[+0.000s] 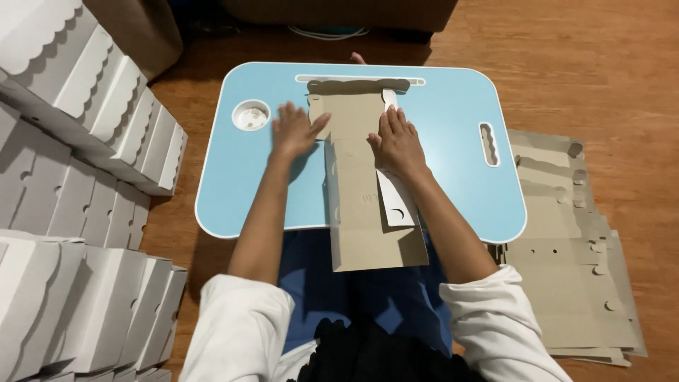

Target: A person sits on the floor and folds a flat cardboard cutout into a small white box using a portable lap desk.

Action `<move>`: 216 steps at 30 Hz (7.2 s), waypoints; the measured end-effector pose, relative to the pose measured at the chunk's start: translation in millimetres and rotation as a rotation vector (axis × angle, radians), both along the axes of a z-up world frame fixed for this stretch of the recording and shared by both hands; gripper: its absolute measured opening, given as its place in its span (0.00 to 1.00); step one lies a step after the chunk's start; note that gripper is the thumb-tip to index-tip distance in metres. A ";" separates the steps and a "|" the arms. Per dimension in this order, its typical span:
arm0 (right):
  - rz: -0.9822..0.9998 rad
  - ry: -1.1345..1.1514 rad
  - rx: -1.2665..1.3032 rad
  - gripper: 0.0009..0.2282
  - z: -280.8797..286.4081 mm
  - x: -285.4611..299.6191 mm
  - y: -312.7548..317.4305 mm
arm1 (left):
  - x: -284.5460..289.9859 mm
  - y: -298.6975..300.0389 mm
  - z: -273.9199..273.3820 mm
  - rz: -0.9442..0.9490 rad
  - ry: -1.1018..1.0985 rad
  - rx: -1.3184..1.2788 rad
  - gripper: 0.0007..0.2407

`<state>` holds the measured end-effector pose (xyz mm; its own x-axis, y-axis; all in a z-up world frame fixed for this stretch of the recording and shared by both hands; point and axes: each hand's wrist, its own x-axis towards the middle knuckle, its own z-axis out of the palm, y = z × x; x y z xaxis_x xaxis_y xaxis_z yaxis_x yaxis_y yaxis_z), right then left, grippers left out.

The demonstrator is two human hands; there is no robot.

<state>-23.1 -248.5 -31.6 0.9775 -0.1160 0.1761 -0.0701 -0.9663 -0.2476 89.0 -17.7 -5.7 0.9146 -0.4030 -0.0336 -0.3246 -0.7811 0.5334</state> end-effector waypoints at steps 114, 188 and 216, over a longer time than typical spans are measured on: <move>0.309 -0.147 -0.416 0.44 12.9 -215.7 74.6 | 71.4 -63.8 -27.7 0.005 -0.445 -0.821 0.20; 0.222 -0.482 0.352 0.05 63.1 -241.2 48.3 | -242.4 43.7 24.7 -0.260 -0.343 -0.712 0.20; 0.266 -0.427 0.174 0.06 59.1 -241.6 40.8 | -178.9 31.8 24.9 -1.057 0.196 -0.649 0.31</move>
